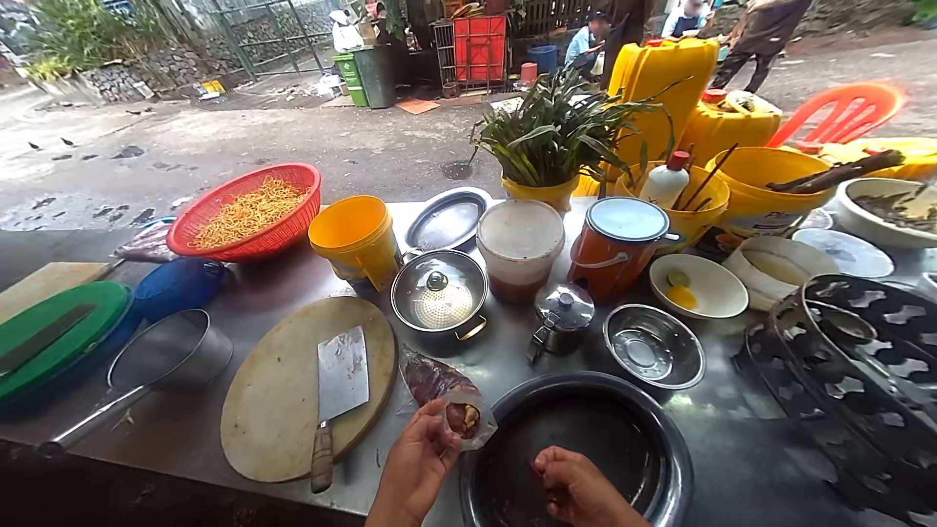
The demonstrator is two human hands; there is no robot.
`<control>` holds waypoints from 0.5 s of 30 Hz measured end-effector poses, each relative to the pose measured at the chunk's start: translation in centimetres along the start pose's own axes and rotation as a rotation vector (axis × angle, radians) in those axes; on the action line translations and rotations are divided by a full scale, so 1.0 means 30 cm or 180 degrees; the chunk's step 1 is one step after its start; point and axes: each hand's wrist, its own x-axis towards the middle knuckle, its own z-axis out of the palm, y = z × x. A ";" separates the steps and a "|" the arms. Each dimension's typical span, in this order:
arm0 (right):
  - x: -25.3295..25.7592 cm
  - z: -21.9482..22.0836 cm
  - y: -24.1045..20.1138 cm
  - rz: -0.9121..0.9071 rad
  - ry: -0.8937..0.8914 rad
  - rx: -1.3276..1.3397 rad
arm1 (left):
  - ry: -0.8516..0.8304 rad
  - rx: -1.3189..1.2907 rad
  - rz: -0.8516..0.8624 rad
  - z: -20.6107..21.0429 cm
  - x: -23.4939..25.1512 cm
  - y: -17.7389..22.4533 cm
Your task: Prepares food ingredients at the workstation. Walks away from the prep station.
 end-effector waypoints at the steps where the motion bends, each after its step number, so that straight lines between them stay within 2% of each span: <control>1: -0.024 0.046 -0.040 -0.0130 -0.0181 0.0059 | -0.0011 0.0012 0.0008 -0.001 0.000 0.001; 4: -0.070 0.230 -0.170 -0.0444 -0.0557 -0.0283 | -0.0064 0.0088 -0.0002 -0.003 0.002 -0.011; 7: -0.069 0.294 -0.260 -0.0797 -0.0318 -0.0761 | -0.0095 0.0167 -0.0007 -0.004 -0.001 -0.013; 8: -0.059 0.262 -0.263 -0.1005 -0.0127 -0.1080 | -0.0088 0.0150 0.0005 -0.006 -0.001 -0.008; 10: -0.038 0.127 -0.235 -0.1263 0.0256 -0.2593 | -0.0111 0.0055 0.0024 -0.013 0.004 -0.001; 12: -0.045 -0.022 -0.166 -0.0742 0.0353 -0.4121 | -0.0140 -0.0009 0.0006 -0.019 0.006 -0.006; 14: -0.043 -0.113 -0.052 -0.0214 0.0333 -0.4655 | -0.0104 -0.0029 -0.0022 -0.014 0.003 -0.019; 15: -0.038 -0.120 -0.002 -0.0162 0.0286 -0.4687 | -0.0092 -0.0034 -0.0019 -0.006 0.005 -0.020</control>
